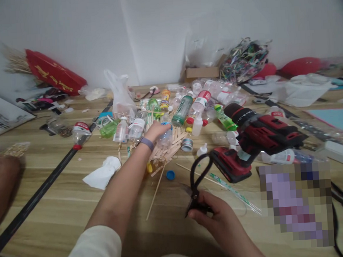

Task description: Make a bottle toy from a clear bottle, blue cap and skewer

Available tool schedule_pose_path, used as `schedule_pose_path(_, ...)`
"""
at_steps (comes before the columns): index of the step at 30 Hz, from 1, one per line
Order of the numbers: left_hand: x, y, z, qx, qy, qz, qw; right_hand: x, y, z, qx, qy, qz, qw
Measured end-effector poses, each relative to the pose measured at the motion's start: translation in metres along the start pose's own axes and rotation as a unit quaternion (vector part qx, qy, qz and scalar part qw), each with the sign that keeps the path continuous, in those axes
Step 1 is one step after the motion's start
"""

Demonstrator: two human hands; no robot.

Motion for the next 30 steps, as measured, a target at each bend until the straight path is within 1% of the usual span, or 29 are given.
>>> schedule_pose_path(3, -0.003, 0.012, 0.019, -0.024, 0.011, 0.093, 0.995, 0.001, -0.001, 0.001, 0.023, -0.006, 0.0, 1.0)
schedule_pose_path(5, -0.005, 0.02, 0.035, -0.048, 0.008, 0.155, 0.987, 0.0, -0.002, 0.002, 0.027, -0.006, 0.0, 1.0)
schedule_pose_path(8, -0.012, 0.029, 0.065, -0.09, -0.009, 0.238, 0.967, -0.006, 0.0, 0.001, 0.039, 0.005, -0.011, 0.999)
schedule_pose_path(10, -0.021, 0.031, 0.088, -0.115, -0.019, 0.283, 0.952, -0.011, 0.005, 0.002, 0.045, 0.023, -0.006, 0.999)
schedule_pose_path(13, -0.038, 0.024, 0.123, -0.158, -0.022, 0.337, 0.928, -0.021, 0.015, 0.003, 0.04, 0.05, 0.035, 0.997)
schedule_pose_path(14, -0.043, 0.018, 0.134, -0.184, -0.016, 0.382, 0.906, -0.024, 0.018, 0.004, 0.042, 0.056, 0.054, 0.996)
schedule_pose_path(15, -0.047, 0.013, 0.144, -0.199, -0.005, 0.409, 0.89, -0.027, 0.02, 0.004, 0.04, 0.058, 0.073, 0.995)
schedule_pose_path(16, -0.051, 0.008, 0.154, -0.205, 0.005, 0.425, 0.882, -0.03, 0.022, 0.003, 0.035, 0.066, 0.092, 0.993)
schedule_pose_path(19, -0.055, -0.005, 0.175, -0.2, 0.018, 0.442, 0.874, -0.041, 0.025, 0.001, 0.011, 0.12, 0.146, 0.982)
schedule_pose_path(22, -0.054, -0.015, 0.188, -0.202, 0.021, 0.466, 0.861, -0.047, 0.028, -0.002, 0.029, 0.162, 0.175, 0.971)
schedule_pose_path(26, -0.05, -0.023, 0.195, -0.236, 0.001, 0.488, 0.84, -0.048, 0.03, -0.004, 0.06, 0.166, 0.172, 0.969)
schedule_pose_path(28, -0.05, -0.027, 0.197, -0.252, -0.007, 0.496, 0.831, -0.049, 0.028, -0.004, 0.044, 0.157, 0.183, 0.97)
schedule_pose_path(30, -0.051, -0.031, 0.199, -0.262, -0.01, 0.497, 0.827, -0.051, 0.026, -0.003, 0.02, 0.165, 0.216, 0.962)
Point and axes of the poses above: each hand's wrist, its own z-axis away from the middle knuckle, its own y-axis out of the back of the hand, x = y × z, the point moved 4 cm from there along -z, towards the middle knuckle, and after that the axes turned 13 degrees about -z, right-handed, at the moved point
